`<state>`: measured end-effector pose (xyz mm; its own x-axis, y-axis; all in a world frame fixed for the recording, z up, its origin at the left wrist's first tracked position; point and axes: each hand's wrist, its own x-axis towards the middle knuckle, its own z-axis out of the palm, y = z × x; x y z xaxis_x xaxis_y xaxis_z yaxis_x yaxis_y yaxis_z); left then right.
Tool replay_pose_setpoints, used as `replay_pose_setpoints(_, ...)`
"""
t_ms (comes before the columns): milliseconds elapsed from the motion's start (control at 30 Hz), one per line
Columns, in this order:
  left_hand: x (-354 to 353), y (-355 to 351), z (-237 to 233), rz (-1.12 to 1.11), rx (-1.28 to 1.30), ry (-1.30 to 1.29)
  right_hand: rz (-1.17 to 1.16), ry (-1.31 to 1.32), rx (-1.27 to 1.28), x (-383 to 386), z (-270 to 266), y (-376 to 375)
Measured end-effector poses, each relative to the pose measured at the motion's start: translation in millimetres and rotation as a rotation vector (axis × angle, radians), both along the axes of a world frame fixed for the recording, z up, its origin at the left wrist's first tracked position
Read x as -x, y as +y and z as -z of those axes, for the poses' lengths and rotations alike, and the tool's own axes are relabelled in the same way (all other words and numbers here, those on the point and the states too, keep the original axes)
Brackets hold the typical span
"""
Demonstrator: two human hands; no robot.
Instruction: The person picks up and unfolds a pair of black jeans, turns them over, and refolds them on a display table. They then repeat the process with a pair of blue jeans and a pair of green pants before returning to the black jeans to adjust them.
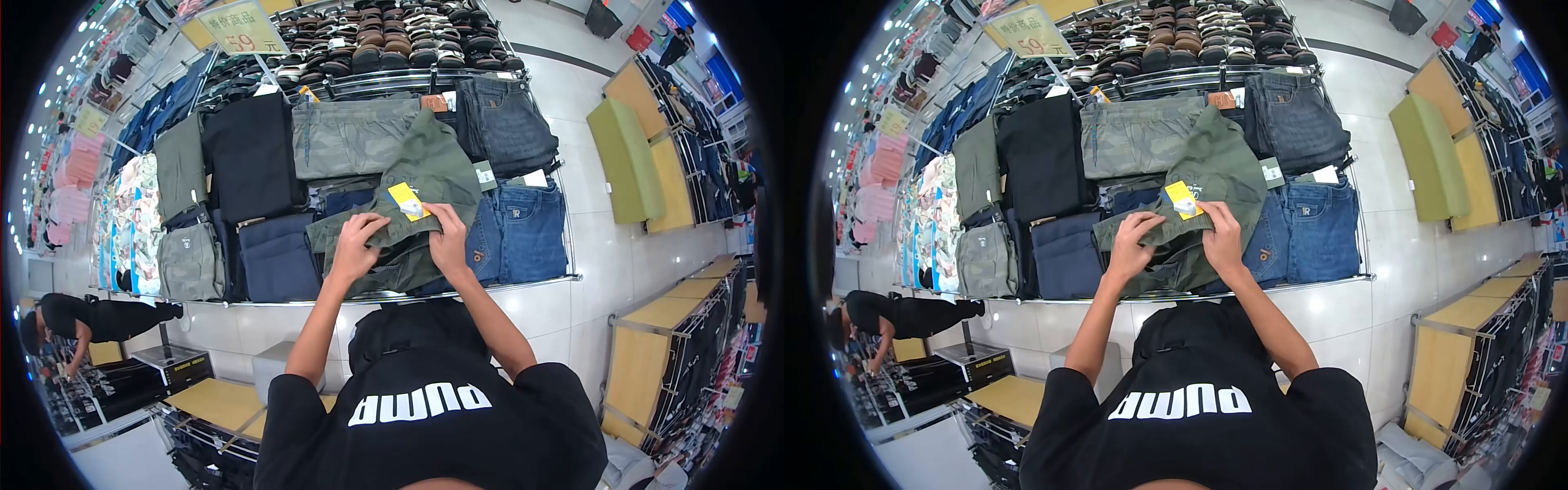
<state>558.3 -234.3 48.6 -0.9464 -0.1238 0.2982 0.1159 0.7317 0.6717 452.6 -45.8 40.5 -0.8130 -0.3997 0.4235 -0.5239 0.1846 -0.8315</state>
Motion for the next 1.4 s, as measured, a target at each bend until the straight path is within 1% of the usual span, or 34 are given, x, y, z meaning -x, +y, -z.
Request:
replay_pose_setpoints(33,0,7,-5,-0.041,0.012,0.012,0.01,0.009,0.036,-1,0,-2)
replay_pose_setpoints(67,-1,10,-7,0.007,0.07,0.005,0.01,0.008,0.036,-1,1,-4)
replay_pose_setpoints(100,0,16,-9,0.004,0.068,0.004,0.011,0.041,0.059,-2,4,-7)
replay_pose_setpoints(167,1,33,-13,0.025,0.013,-0.037,0.005,0.075,0.081,-3,5,-9)
replay_pose_setpoints(200,-1,40,-15,0.005,-0.08,-0.132,-0.006,0.109,0.093,-4,5,-9)
replay_pose_setpoints(233,-2,45,-14,0.001,-0.082,-0.133,-0.016,0.143,0.105,-5,5,-9)
replay_pose_setpoints(267,-3,48,-14,0.026,-0.324,-0.149,-0.019,0.142,0.103,-6,10,-9)
replay_pose_setpoints(300,-3,50,-13,0.052,-0.566,-0.164,-0.032,0.227,0.114,-7,17,-8)
replay_pose_setpoints(333,-1,49,-8,0.072,-0.627,-0.122,-0.044,0.311,0.125,-9,25,-7)
replay_pose_setpoints(367,-2,49,-3,0.073,-0.628,-0.124,-0.044,0.31,0.123,-11,32,-4)
replay_pose_setpoints(433,-8,52,5,0.022,-0.525,-0.07,-0.063,0.37,0.14,-15,41,0)
replay_pose_setpoints(500,-12,52,12,0.008,-0.493,-0.063,-0.061,0.374,0.133,-16,48,1)
replay_pose_setpoints(567,-12,52,20,0.002,-0.641,-0.025,-0.103,0.382,0.111,-14,53,3)
replay_pose_setpoints(600,-12,54,16,-0.041,-0.704,-0.004,-0.103,0.382,0.11,-15,48,4)
replay_pose_setpoints(633,-12,52,18,-0.041,-0.705,-0.004,-0.168,0.305,0.119,-17,37,4)
replay_pose_setpoints(667,-12,47,21,-0.077,-0.801,-0.041,-0.234,0.229,0.129,-18,29,4)
replay_pose_setpoints(700,-12,43,24,-0.114,-0.897,-0.078,-0.237,0.23,0.13,-17,28,4)
replay_pose_setpoints(767,-10,30,28,-0.142,-0.867,-0.047,-0.508,-0.471,0.363,-16,25,5)
replay_pose_setpoints(800,-9,19,34,-0.093,-0.851,-0.08,-0.561,-0.794,0.612,-15,24,-1)
replay_pose_setpoints(833,-7,11,31,-0.043,-0.834,-0.113,-0.559,-0.794,0.61,-9,22,-2)
replay_pose_setpoints(867,-6,6,29,0.001,-0.827,-0.188,-0.514,-0.853,0.478,-2,19,-3)
replay_pose_setpoints(900,-3,0,28,-0.001,-0.828,-0.188,-0.469,-0.909,0.345,3,17,-5)
replay_pose_setpoints(933,0,-6,28,0.088,-0.788,-0.24,-0.422,-0.768,0.254,3,18,-9)
replay_pose_setpoints(967,4,-11,28,0.178,-0.746,-0.291,-0.425,-0.77,0.253,2,19,-9)
replay_pose_setpoints(1033,11,-19,29,0.202,-0.822,-0.299,-0.375,-0.901,0.165,2,24,-9)
replay_pose_setpoints(1067,15,-26,29,0.196,-0.818,-0.345,-0.374,-0.901,0.163,0,27,-9)
replay_pose_setpoints(1133,18,-28,15,0.188,-0.817,-0.391,-0.262,-1.019,0.354,-6,34,-9)
replay_pose_setpoints(1167,18,-24,2,0.138,-0.801,-0.409,-0.264,-1.021,0.351,-8,37,-10)
replay_pose_setpoints(1200,19,-22,-5,0.089,-0.785,-0.428,-0.206,-1.047,0.414,-11,38,-11)
replay_pose_setpoints(1233,20,-20,-4,0.086,-0.788,-0.43,-0.146,-1.072,0.477,-13,39,-12)
replay_pose_setpoints(1300,24,-17,-3,0.069,-0.789,-0.405,-0.125,-1.092,0.504,-16,40,-12)
replay_pose_setpoints(1333,30,-23,6,0.072,-0.791,-0.406,-0.107,-1.109,0.533,-16,39,-12)
replay_pose_setpoints(1400,43,-40,38,0.295,-0.782,-0.479,-0.089,-1.13,0.583,-21,39,-13)
